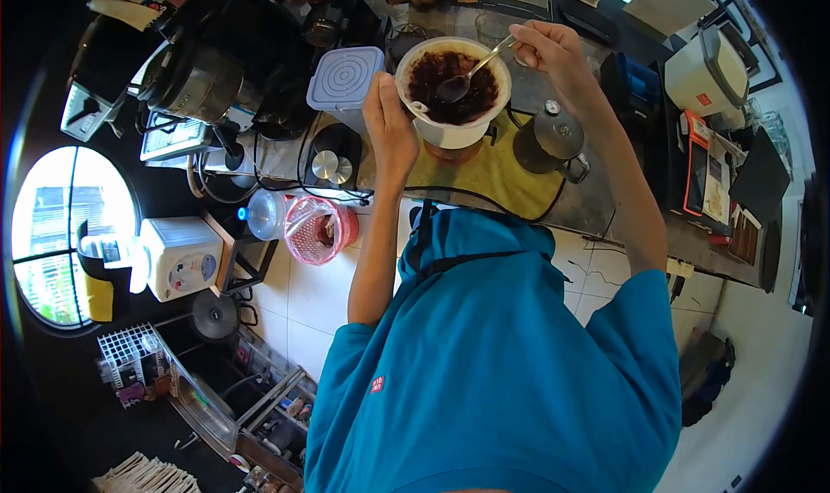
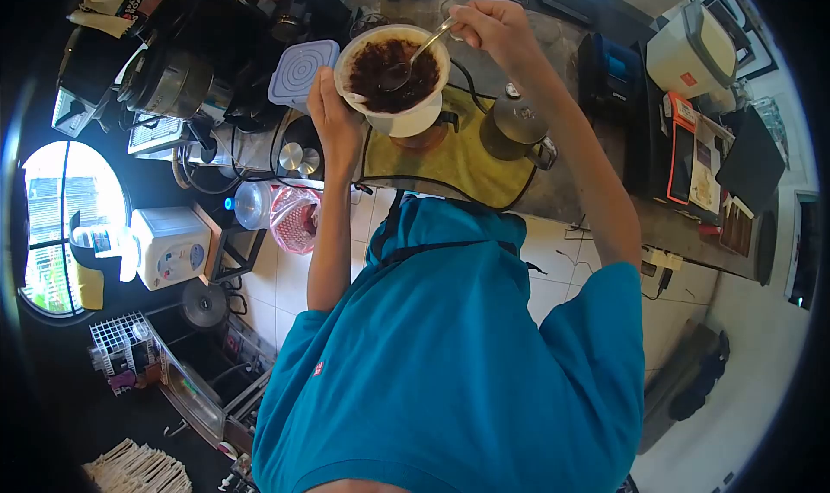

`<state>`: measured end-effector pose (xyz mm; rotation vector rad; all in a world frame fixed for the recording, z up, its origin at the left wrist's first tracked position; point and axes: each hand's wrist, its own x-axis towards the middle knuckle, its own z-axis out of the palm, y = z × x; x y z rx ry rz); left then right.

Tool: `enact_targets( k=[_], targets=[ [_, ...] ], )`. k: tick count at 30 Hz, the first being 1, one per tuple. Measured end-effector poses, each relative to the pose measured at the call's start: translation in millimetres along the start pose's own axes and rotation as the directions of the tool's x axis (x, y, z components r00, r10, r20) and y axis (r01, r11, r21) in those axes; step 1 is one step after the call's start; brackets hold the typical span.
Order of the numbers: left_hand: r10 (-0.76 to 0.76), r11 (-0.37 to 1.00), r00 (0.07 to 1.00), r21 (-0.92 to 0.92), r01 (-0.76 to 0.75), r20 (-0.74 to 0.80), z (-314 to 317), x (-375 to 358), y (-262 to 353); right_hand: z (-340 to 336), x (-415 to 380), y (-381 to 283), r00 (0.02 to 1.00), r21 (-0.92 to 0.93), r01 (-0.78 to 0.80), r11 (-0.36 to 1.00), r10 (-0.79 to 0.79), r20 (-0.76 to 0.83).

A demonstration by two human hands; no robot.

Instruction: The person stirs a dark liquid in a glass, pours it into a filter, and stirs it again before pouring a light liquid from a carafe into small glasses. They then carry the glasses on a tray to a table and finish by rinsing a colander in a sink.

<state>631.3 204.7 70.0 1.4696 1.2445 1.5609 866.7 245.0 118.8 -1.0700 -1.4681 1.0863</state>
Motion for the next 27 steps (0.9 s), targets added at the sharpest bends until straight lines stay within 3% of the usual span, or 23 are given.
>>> enact_targets(
  k=[1, 2, 4, 5, 7, 13, 17, 19, 23, 27],
  targets=[
    [-0.181, 0.98, 0.981, -0.066, 0.186, 0.076, -3, 1, -1, -1, 1, -2, 1.0, 0.046, -0.001, 0.999, 0.0, 0.0],
    [-0.178, 0.981, 0.981, -0.067, 0.183, 0.076, -1, 1, -2, -2, 2, -6, 1.0, 0.046, 0.002, 0.999, -0.002, 0.0],
    [0.065, 0.997, 0.997, -0.037, -0.066, -0.042, 7, 1, 3, -4, 1, -18, 0.994, -0.084, 0.105, 0.991, -0.106, -0.01],
    [0.067, 0.997, 0.997, -0.039, -0.069, -0.042, 7, 1, 3, -4, 0, -22, 0.994, -0.085, 0.107, 0.991, -0.108, -0.011],
    [0.059, 0.998, 0.997, 0.02, -0.058, -0.042, 6, -1, 0, -1, -5, -29, 0.967, -0.254, 0.251, 0.934, -0.254, 0.02],
    [0.03, 0.998, 0.999, -0.055, -0.032, -0.033, 7, -3, -4, 14, -18, -36, 0.939, -0.569, 0.314, 0.76, -0.337, 0.068],
    [0.039, 0.999, 0.994, -0.013, -0.04, -0.099, 9, -5, -9, 15, -13, 1, 0.977, -0.452, 0.199, 0.87, -0.209, 0.028],
    [0.02, 0.998, 0.999, -0.059, -0.022, -0.026, 6, -4, -11, 14, -12, 7, 0.998, -0.221, 0.05, 0.974, -0.055, -0.02],
    [0.005, 0.999, 0.999, -0.037, -0.007, -0.054, 9, -7, -10, 5, -10, 11, 1.0, -0.093, 0.002, 0.996, -0.002, -0.004],
    [0.01, 0.998, 0.998, -0.057, -0.014, -0.061, 13, -7, -9, -2, -10, -7, 0.996, -0.091, 0.084, 0.992, -0.086, -0.019]
  ],
)
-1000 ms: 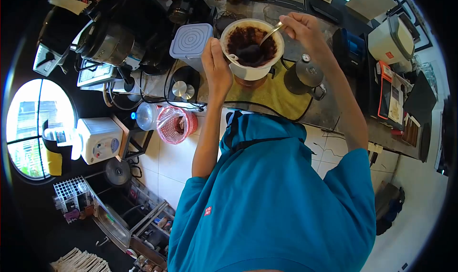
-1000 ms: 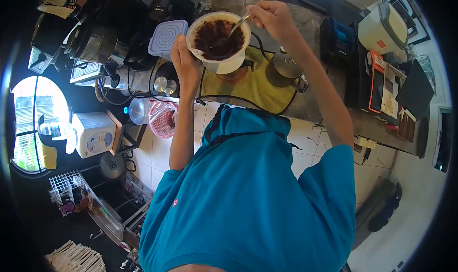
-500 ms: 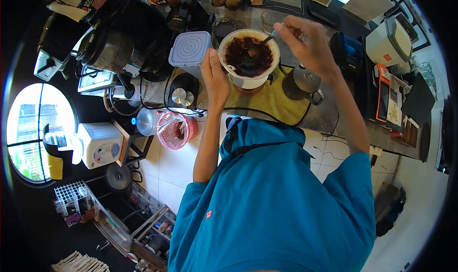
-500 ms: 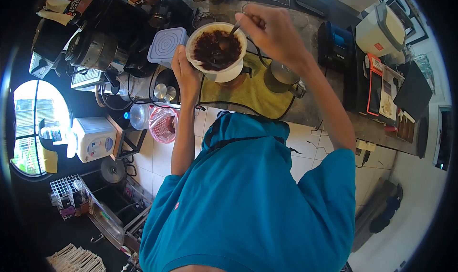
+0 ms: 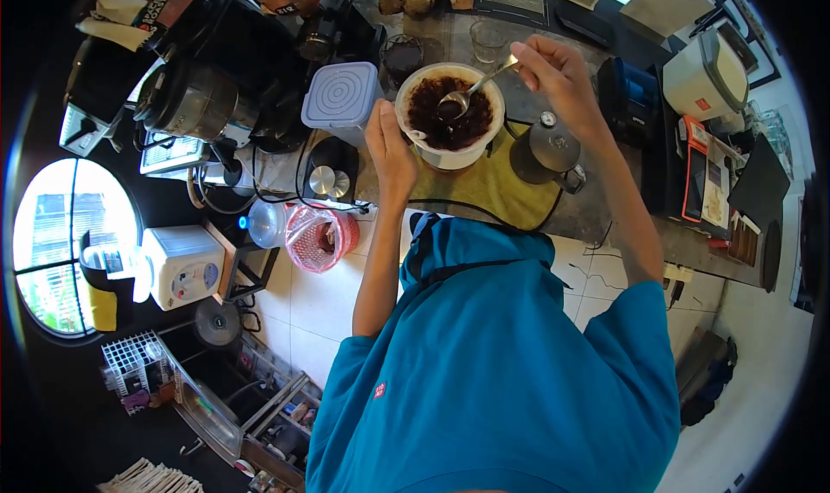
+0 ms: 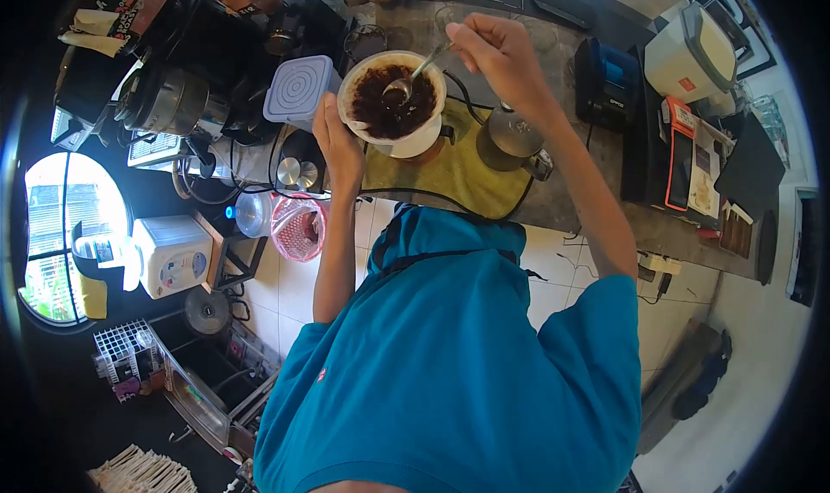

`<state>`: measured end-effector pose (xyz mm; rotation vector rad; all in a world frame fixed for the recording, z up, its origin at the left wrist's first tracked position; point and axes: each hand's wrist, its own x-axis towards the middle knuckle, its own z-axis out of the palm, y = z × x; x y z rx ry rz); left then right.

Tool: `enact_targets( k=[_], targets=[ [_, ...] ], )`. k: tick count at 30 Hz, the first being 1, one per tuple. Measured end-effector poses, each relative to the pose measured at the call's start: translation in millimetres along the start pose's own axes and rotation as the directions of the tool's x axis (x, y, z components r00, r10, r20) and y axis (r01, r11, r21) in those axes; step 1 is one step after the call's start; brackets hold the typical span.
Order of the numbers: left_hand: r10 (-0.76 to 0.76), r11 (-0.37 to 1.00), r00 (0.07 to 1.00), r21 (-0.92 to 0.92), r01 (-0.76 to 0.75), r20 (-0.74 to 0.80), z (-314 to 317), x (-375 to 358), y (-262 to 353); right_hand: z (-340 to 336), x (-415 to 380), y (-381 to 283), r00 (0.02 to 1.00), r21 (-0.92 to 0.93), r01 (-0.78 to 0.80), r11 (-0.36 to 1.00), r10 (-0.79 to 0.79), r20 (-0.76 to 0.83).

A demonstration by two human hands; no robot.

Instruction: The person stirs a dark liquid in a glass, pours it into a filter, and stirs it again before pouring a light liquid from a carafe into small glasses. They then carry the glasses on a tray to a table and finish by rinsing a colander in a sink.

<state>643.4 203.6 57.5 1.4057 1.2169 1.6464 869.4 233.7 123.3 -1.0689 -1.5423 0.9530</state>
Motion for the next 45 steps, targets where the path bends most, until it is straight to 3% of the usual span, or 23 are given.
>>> enact_targets(
  k=[5, 7, 14, 16, 17, 19, 23, 25, 26, 28, 29, 31, 35, 42, 45],
  targets=[
    [0.016, 1.0, 0.999, 0.023, -0.015, -0.036, 0, -3, -6, -1, -1, -27, 0.99, -0.052, 0.142, 0.989, -0.143, -0.012],
    [-0.254, 0.959, 0.967, 0.124, 0.255, -0.028, -4, -6, -2, -1, -2, -36, 0.982, -0.102, 0.182, 0.978, -0.186, -0.026],
    [-0.202, 0.977, 0.979, 0.079, 0.199, 0.031, -8, -2, -17, 2, -6, -32, 0.972, -0.3, 0.223, 0.927, -0.234, -0.003],
    [-0.019, 1.0, 1.0, 0.019, 0.019, -0.013, -3, -1, -17, 8, -8, -21, 0.991, -0.356, 0.131, 0.925, -0.131, 0.023],
    [-0.019, 1.0, 1.0, 0.019, 0.019, -0.014, -3, -2, -18, 9, -9, -15, 0.991, -0.356, 0.132, 0.925, -0.132, 0.024],
    [0.046, 0.994, 0.999, 0.101, -0.044, -0.012, -4, -5, -19, 9, -10, -4, 0.993, -0.489, 0.008, 0.873, 0.051, 0.108],
    [-0.021, 0.999, 0.999, 0.024, 0.022, -0.031, -4, -9, -19, 13, -16, -4, 1.0, -0.526, 0.03, 0.85, -0.022, 0.022],
    [-0.049, 0.997, 0.999, 0.052, 0.049, 0.011, -6, -10, -19, 9, -16, -12, 0.95, -0.704, 0.312, 0.638, -0.201, 0.239],
    [-0.051, 0.997, 0.999, 0.051, 0.05, 0.014, -6, -12, -29, 9, -15, -17, 0.951, -0.705, 0.309, 0.638, -0.198, 0.237],
    [0.14, 0.936, 0.976, 0.345, -0.075, -0.167, -3, -14, -42, 16, -11, -27, 0.867, -0.629, 0.443, 0.639, -0.126, 0.482],
    [0.14, 0.937, 0.976, 0.342, -0.076, -0.166, -4, -17, -48, 21, -9, -28, 0.868, -0.631, 0.441, 0.638, -0.125, 0.48],
    [0.002, 0.995, 1.0, 0.098, -0.001, -0.003, -4, -12, -20, 29, -3, -27, 0.784, -0.603, 0.524, 0.601, -0.063, 0.618],
    [-0.093, 0.992, 0.991, -0.08, 0.1, 0.093, -8, -8, -22, 41, 3, -23, 0.747, -0.6, 0.493, 0.63, 0.047, 0.663],
    [-0.097, 0.993, 0.994, -0.069, 0.1, 0.04, -5, -7, -22, 45, 12, -29, 0.73, -0.578, 0.467, 0.669, 0.078, 0.679],
    [-0.128, 0.981, 0.986, -0.134, 0.142, 0.106, -8, -6, -28, 44, 20, -32, 0.735, -0.564, 0.469, 0.68, 0.054, 0.676]
  ],
)
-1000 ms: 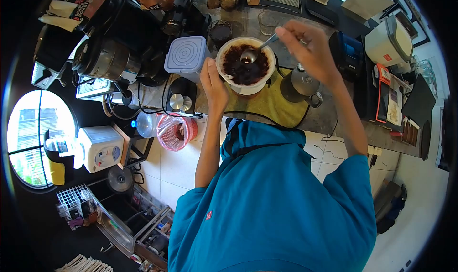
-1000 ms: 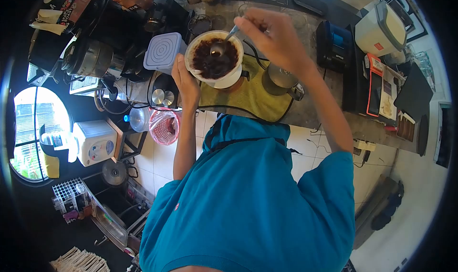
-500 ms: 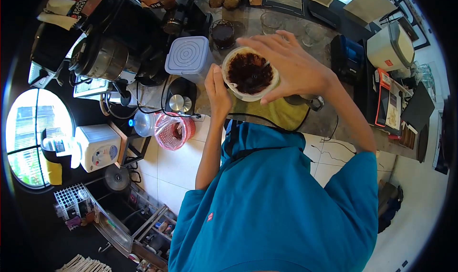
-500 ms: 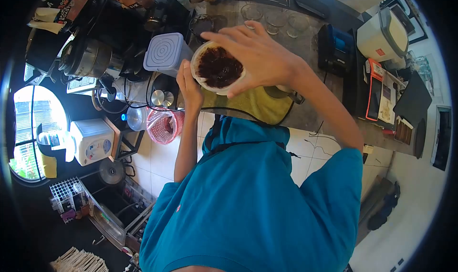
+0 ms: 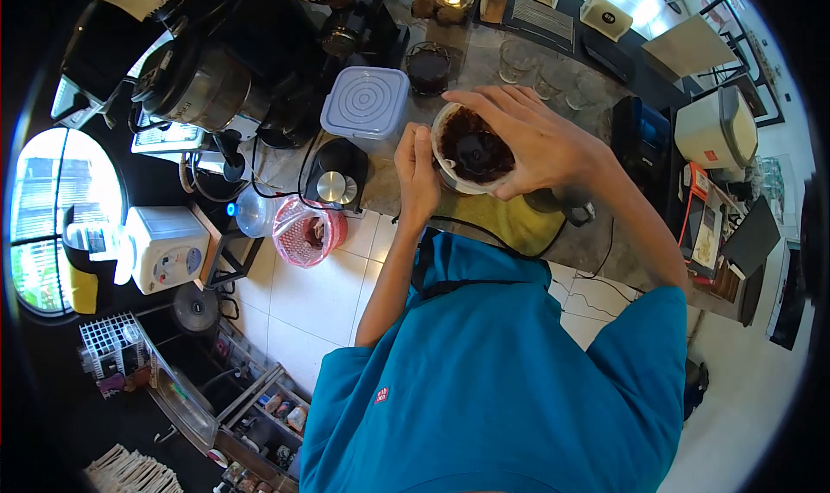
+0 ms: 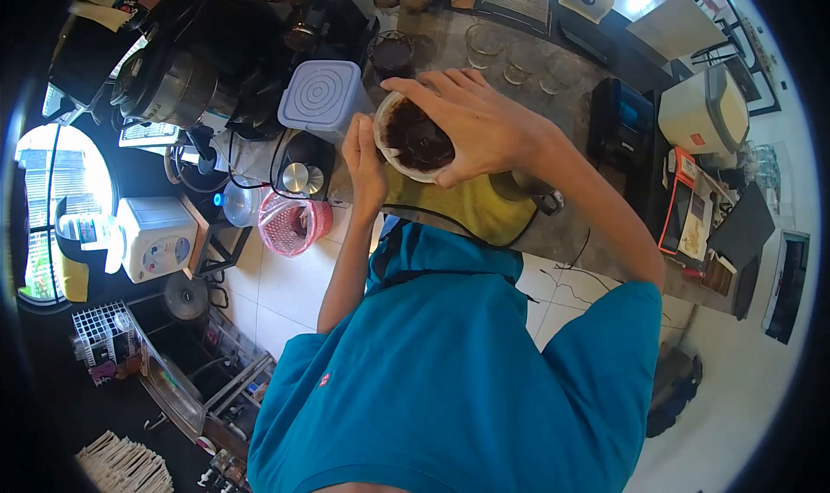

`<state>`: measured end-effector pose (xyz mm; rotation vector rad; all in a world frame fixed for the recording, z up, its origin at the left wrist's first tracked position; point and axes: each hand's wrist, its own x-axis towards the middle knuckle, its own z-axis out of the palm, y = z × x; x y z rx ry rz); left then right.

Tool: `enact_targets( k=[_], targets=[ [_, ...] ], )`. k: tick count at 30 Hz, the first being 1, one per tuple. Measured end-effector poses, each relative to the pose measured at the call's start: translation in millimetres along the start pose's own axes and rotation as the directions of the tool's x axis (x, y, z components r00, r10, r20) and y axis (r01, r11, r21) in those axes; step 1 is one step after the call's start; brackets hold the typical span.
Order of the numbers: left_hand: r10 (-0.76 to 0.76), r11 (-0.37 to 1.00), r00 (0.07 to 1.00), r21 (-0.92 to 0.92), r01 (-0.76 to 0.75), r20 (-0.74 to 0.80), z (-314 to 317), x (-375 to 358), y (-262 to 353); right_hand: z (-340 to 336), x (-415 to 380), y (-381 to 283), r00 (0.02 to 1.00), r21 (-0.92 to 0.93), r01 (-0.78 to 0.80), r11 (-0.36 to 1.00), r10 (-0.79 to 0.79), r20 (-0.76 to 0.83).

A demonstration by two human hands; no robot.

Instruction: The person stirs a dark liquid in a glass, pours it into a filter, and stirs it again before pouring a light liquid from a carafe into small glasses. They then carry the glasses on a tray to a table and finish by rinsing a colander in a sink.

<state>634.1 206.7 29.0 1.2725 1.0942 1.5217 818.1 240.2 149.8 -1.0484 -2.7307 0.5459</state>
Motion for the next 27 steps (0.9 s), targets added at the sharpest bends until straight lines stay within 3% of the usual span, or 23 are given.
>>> enact_targets(
  k=[5, 8, 11, 13, 15, 18, 19, 21, 23, 27],
  targets=[
    [0.02, 0.978, 1.0, -0.207, -0.019, -0.001, -3, -3, -20, -16, 13, 8, 0.999, 0.055, 0.003, 0.998, 0.0, -0.05],
    [0.074, 0.983, 0.997, -0.166, -0.075, -0.013, -4, -7, -22, -22, 27, 25, 0.998, 0.023, 0.006, 1.0, -0.005, -0.059],
    [0.071, 0.982, 0.997, -0.176, -0.074, -0.023, -6, -15, -12, -28, 47, 41, 0.979, -0.083, 0.122, 0.989, -0.134, -0.154],
    [0.07, 0.989, 0.997, -0.126, -0.073, -0.027, -3, -21, -11, -39, 62, 48, 0.999, -0.022, -0.002, 1.0, 0.001, -0.044],
    [0.04, 0.987, 0.999, -0.158, -0.042, -0.02, -4, -30, -14, -34, 81, 69, 0.996, -0.009, 0.049, 0.999, -0.05, -0.074],
    [-0.008, 0.988, 0.998, -0.155, 0.017, 0.056, -10, -41, -33, -18, 112, 99, 0.961, -0.203, 0.112, 0.973, -0.159, -0.228],
    [-0.005, 0.997, 0.997, -0.071, 0.01, 0.073, -12, -43, -38, -16, 122, 103, 0.96, -0.204, 0.111, 0.973, -0.158, -0.233],
    [-0.003, 1.0, 0.995, 0.015, 0.001, 0.095, -16, -47, -38, -12, 139, 110, 0.994, -0.116, -0.01, 0.993, -0.003, -0.109],
    [-0.091, 0.977, 0.988, 0.205, 0.064, 0.128, -20, -49, -29, 0, 153, 121, 0.993, -0.131, -0.006, 0.991, -0.01, -0.117],
    [-0.046, 0.924, 0.992, 0.383, -0.003, 0.119, -17, -52, -35, 11, 163, 124, 0.99, -0.15, 0.002, 0.989, -0.023, -0.139]
  ],
)
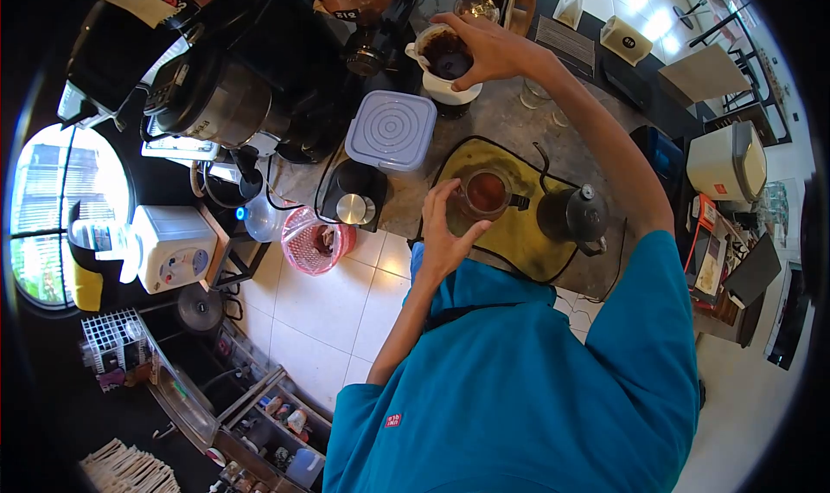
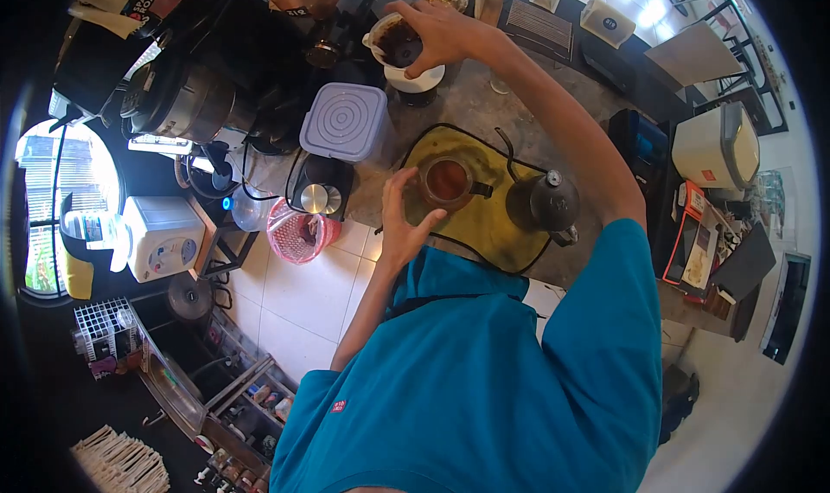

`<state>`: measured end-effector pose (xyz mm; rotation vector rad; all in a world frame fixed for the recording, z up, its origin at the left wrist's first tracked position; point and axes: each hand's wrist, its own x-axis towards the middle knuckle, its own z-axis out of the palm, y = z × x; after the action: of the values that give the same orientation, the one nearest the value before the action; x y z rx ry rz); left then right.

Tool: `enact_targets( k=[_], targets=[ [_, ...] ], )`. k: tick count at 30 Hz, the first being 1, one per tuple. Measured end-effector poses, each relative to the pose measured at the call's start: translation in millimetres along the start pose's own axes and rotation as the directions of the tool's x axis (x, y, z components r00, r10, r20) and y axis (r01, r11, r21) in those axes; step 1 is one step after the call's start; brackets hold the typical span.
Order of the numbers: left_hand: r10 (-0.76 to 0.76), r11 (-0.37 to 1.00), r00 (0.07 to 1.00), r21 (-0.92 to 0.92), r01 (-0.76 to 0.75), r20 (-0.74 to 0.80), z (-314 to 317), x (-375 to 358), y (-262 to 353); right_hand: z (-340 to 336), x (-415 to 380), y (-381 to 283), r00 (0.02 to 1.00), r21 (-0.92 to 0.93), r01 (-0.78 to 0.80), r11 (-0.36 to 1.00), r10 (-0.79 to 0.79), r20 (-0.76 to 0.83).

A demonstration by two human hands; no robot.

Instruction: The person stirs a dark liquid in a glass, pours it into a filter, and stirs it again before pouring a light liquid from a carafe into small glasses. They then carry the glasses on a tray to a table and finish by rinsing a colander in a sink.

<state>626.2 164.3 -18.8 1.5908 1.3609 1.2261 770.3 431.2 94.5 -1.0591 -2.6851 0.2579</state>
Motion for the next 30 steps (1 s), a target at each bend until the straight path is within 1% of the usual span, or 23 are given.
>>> enact_targets(
  k=[2, 3, 4, 5, 6, 7, 9, 11, 13, 15, 16, 17, 18, 19, 20, 21, 22, 23, 24, 26, 27, 29, 30],
  targets=[
    [-0.023, 0.998, 0.999, 0.052, 0.026, -0.048, 2, -1, 2, 2, 1, 0, 1.0, 0.018, -0.002, 1.0, 0.001, 0.007],
    [-0.023, 0.998, 0.999, 0.053, 0.025, -0.041, 3, 0, 2, 0, 0, -2, 1.0, 0.031, -0.001, 1.0, 0.001, 0.01],
    [-0.005, 0.993, 1.0, 0.118, 0.007, -0.015, 3, 2, 3, -2, -1, -4, 1.0, 0.033, -0.01, 0.999, 0.01, 0.009],
    [0.013, 0.983, 1.0, 0.182, -0.015, 0.013, 4, 4, 3, -3, -3, -6, 0.999, -0.022, -0.036, 0.999, 0.037, 0.035],
    [0.015, 0.983, 1.0, 0.183, -0.019, 0.021, 6, 6, 1, -5, -3, -8, 0.996, -0.079, -0.059, 0.995, 0.064, 0.058],
    [0.023, 0.981, 0.999, 0.191, -0.031, 0.042, 10, 8, -4, -7, -2, -10, 0.996, -0.077, -0.067, 0.995, 0.071, 0.054],
    [0.034, 0.979, 0.997, 0.2, -0.048, 0.072, 17, 12, -10, -10, -2, -12, 0.991, -0.121, -0.086, 0.989, 0.098, 0.096],
    [0.061, 0.97, 0.994, 0.228, -0.08, 0.09, 25, 15, -17, -11, -2, -15, 0.988, -0.119, -0.102, 0.988, 0.114, 0.102],
    [0.053, 0.975, 0.995, 0.213, -0.07, 0.086, 29, 21, -17, -11, -7, -12, 0.985, -0.115, -0.121, 0.986, 0.134, 0.111],
    [0.038, 0.979, 0.996, 0.195, -0.054, 0.085, 34, 23, -20, -14, -16, -12, 0.992, -0.167, 0.0, 0.986, -0.021, -0.125],
    [0.079, 0.985, 0.995, 0.151, -0.088, 0.059, 37, 25, -23, -18, -22, -13, 0.992, -0.166, -0.006, 0.986, -0.014, -0.124],
    [0.12, 0.987, 0.992, 0.107, -0.123, 0.031, 38, 26, -26, -24, -32, -14, 0.962, -0.127, 0.038, 0.991, -0.071, -0.264],
    [0.127, 0.986, 0.991, 0.102, -0.13, 0.036, 38, 26, -29, -36, -44, -21, 0.908, -0.103, 0.086, 0.991, -0.12, -0.403],
    [0.105, 0.99, 0.994, 0.095, -0.107, 0.026, 38, 26, -33, -50, -64, -41, 0.894, -0.043, 0.006, 0.999, -0.024, -0.447],
    [0.082, 0.993, 0.996, 0.083, -0.083, 0.021, 37, 24, -33, -54, -83, -52, 0.893, -0.056, -0.013, 0.998, -0.014, -0.45],
    [0.096, 0.993, 0.995, 0.07, -0.098, 0.04, 36, 24, -27, -57, -103, -59, 0.901, 0.092, -0.042, 0.995, 0.077, -0.427],
    [0.053, 0.999, 0.999, 0.002, -0.053, -0.013, 33, 23, -18, -59, -122, -68, 0.904, 0.237, -0.071, 0.969, 0.163, -0.395],
    [0.002, 0.998, 0.998, -0.064, -0.006, -0.062, 28, 23, -8, -57, -143, -80, 0.905, 0.336, -0.129, 0.933, 0.249, -0.346],
    [0.014, 0.998, 0.999, -0.067, -0.017, -0.046, 24, 26, 4, -53, -162, -94, 0.899, 0.432, -0.182, 0.883, 0.327, -0.29],
    [0.045, 0.981, 0.994, -0.182, -0.062, -0.101, 15, 32, 31, -42, -193, -119, 0.861, 0.539, -0.294, 0.789, 0.464, -0.21],
    [0.053, 0.981, 0.995, -0.182, -0.068, -0.087, 10, 36, 47, -38, -202, -129, 0.853, 0.541, -0.299, 0.786, 0.475, -0.219],
    [0.061, 0.991, 0.996, -0.115, -0.068, -0.063, 4, 45, 79, -32, -217, -144, 0.83, 0.563, -0.405, 0.721, 0.548, -0.105],
    [0.069, 0.991, 0.996, -0.114, -0.075, -0.051, 6, 49, 91, -28, -222, -146, 0.823, 0.565, -0.407, 0.717, 0.557, -0.114]
  ],
)
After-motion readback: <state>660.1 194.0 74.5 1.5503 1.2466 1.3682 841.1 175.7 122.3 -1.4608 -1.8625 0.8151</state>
